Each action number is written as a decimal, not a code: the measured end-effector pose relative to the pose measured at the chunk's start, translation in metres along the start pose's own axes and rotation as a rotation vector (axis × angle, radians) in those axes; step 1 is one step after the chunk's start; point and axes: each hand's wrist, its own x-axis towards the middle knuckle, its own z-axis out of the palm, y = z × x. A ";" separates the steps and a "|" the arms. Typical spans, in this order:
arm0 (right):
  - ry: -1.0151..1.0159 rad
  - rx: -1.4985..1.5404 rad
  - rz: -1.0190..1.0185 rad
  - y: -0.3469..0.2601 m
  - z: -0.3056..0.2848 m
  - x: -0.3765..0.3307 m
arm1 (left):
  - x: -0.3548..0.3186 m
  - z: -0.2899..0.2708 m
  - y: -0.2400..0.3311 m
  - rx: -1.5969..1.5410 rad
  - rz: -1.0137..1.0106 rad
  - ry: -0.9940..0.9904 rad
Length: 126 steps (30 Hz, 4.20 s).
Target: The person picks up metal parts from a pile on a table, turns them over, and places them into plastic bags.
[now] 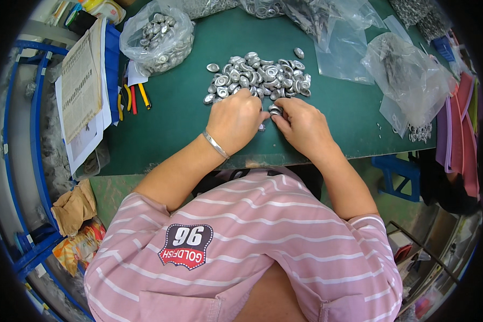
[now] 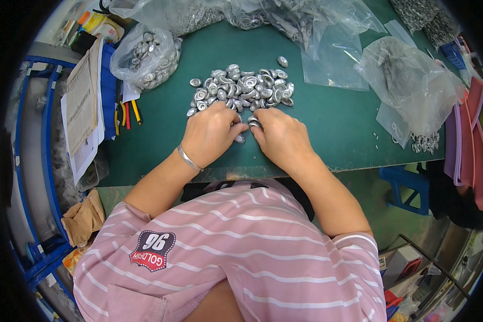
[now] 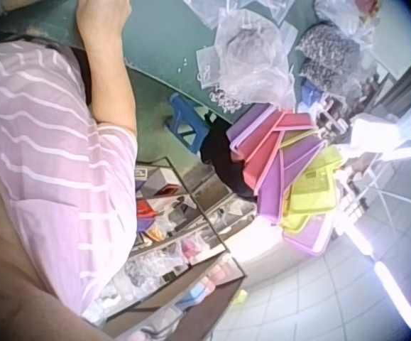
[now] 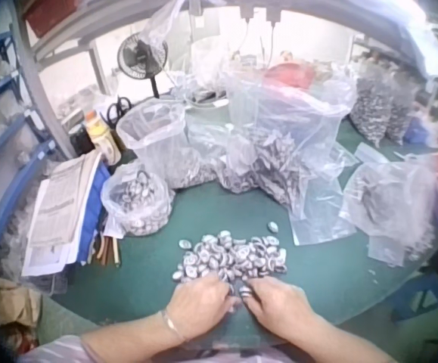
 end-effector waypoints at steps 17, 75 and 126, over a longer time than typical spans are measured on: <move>0.087 0.424 0.179 0.029 -0.016 -0.007 | -0.006 -0.003 -0.010 -0.858 -0.340 0.003; 0.225 1.668 0.094 -0.018 0.002 0.028 | -0.025 0.001 -0.031 -2.283 -0.688 -0.307; -0.069 0.287 -0.247 -0.021 0.033 0.010 | -0.018 -0.030 -0.085 -1.108 -0.528 0.259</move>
